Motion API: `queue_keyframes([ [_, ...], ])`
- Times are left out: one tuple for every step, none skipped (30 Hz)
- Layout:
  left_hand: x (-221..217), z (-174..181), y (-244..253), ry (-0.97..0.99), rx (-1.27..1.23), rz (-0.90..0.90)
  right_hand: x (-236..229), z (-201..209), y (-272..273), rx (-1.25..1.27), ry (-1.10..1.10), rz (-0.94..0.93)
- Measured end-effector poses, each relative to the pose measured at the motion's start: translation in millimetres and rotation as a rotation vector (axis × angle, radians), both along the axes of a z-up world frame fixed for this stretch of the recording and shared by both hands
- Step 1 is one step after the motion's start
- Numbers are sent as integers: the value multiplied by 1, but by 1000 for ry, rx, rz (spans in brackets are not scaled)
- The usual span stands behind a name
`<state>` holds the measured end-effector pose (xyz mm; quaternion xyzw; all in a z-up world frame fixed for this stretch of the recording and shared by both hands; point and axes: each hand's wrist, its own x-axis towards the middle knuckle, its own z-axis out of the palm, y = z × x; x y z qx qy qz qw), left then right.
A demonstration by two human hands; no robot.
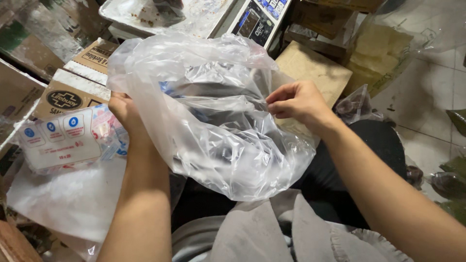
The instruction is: The person scoops green mung beans from a large bag into small plastic bags using a blue scoop, weighs each bag on a digital scale, ties the bags shut, and places them into a larger plastic bag. The process is repeated for multiple small bags.
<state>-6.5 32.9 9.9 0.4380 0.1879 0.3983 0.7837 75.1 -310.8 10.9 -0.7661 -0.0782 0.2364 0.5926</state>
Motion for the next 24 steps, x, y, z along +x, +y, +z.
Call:
queue_keyframes([
  [0, 0, 0, 1, 0, 1, 0, 2, -4, 22, 29, 7],
  [1, 0, -1, 5, -1, 0, 1, 4, -7, 43, 58, 14],
  [2, -1, -1, 6, 2, -2, 1, 5, -10, 65, 86, 20],
  [2, -1, -1, 9, 1, -5, 1, 4, -12, 49, 63, 23],
  [2, -1, -1, 11, 2, -6, 0, 4, -13, 33, 41, 29],
  [3, 0, 0, 10, 1, -6, 0, 3, -13, 16, 18, 34],
  [4, 0, 1, 14, 1, -6, -2, 1, -13, 37, 31, 7],
  [3, 0, 1, 19, -3, -7, -4, -1, -11, 57, 45, -20],
  [3, 1, 4, 20, -1, 0, -7, -3, -10, 78, 58, -46],
  [3, 3, 7, 24, -3, 4, -7, -2, -10, 106, 82, -48],
  [4, 4, 11, 25, -2, 12, -8, 0, -9, 134, 107, -48],
  [4, 5, 14, 30, -4, 18, -8, 2, -8, 162, 131, -48],
  [5, 6, 17, 36, -6, 21, -9, 5, -8, 148, 132, -49],
  [7, 7, 19, 41, -8, 24, -8, 9, -9, 133, 133, -49],
  [6, 6, 19, 46, -11, 23, -8, 13, -9, 118, 135, -51],
  [8, 7, 20, 51, -13, 22, -8, 17, -10, 67, 104, -47],
  [7, 6, 21, 59, -16, 23, -7, 22, -10, 15, 73, -42],
  [6, 6, 22, 60, -21, 22, -7, 26, -8, -37, 41, -37],
  [8, 6, 23, 62, -28, 20, -7, 29, -7, -40, 21, -49],
  [7, 5, 23, 68, -31, 11, -8, 31, -6, -44, 1, -60],
  [7, 5, 23, 73, -34, 10, -10, 32, -5, -47, -19, -71],
  [7, 4, 23, 79, -35, 6, -11, 33, -5, -116, -89, -81],
  [7, 3, 22, 79, -37, 5, -12, 33, -6, -184, -160, -90],
  [7, 3, 21, 79, -39, 1, -13, 33, -7, -252, -231, -99],
])
